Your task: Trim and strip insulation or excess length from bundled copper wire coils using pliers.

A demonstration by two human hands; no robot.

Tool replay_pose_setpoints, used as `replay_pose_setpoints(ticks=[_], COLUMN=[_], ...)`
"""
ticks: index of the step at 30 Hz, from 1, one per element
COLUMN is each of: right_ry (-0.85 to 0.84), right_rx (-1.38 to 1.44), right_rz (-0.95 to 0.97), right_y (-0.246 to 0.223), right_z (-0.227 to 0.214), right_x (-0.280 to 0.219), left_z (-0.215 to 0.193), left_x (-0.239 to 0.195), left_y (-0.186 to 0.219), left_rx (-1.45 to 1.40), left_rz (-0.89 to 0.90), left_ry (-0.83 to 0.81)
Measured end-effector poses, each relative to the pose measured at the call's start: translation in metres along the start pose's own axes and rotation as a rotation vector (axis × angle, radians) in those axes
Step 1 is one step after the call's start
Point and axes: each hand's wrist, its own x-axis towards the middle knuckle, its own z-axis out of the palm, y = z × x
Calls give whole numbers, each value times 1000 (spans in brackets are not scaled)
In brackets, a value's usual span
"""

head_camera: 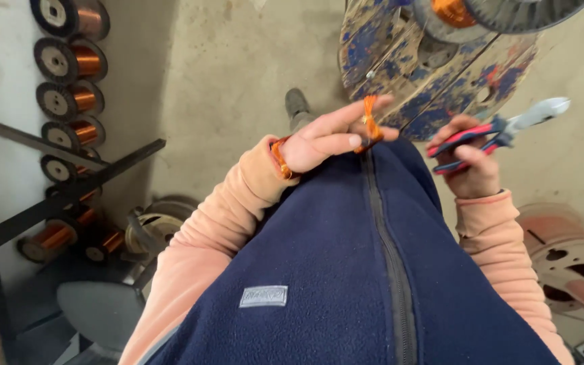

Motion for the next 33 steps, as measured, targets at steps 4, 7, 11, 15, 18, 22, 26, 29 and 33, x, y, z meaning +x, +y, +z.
replay_pose_setpoints(ticks=[4, 7, 11, 15, 18, 22, 26, 29, 33], right_ry=[30, -93, -167, -300, -391, -446, -478, -508, -546], right_rx=[-202, -637, -1309, -1909, -2129, -2422, -2671, -2732, -2808], right_rz=[141, 161, -60, -373, -600, -728, -1087, -1133, -1180], right_y=[-16, -49, -91, -115, -126, -133, -135, -135, -134], right_z=[-14, 22, 80, 111, 147, 168, 181, 191, 200], right_x=[7, 21, 30, 36, 43, 50, 54, 56, 56], left_z=[24, 43, 46, 43, 49, 50, 51, 52, 53], left_x=[7, 16, 21, 19, 22, 22, 21, 20, 18], left_y=[6, 9, 1, -4, 10, 13, 20, 18, 20], left_rx=[48, 317, 645, 851, 864, 1098, 1006, 1032, 1010], left_rz=[8, 7, 104, 195, 175, 257, 218, 189, 145], left_ry=[39, 184, 354, 476, 416, 493, 462, 508, 538])
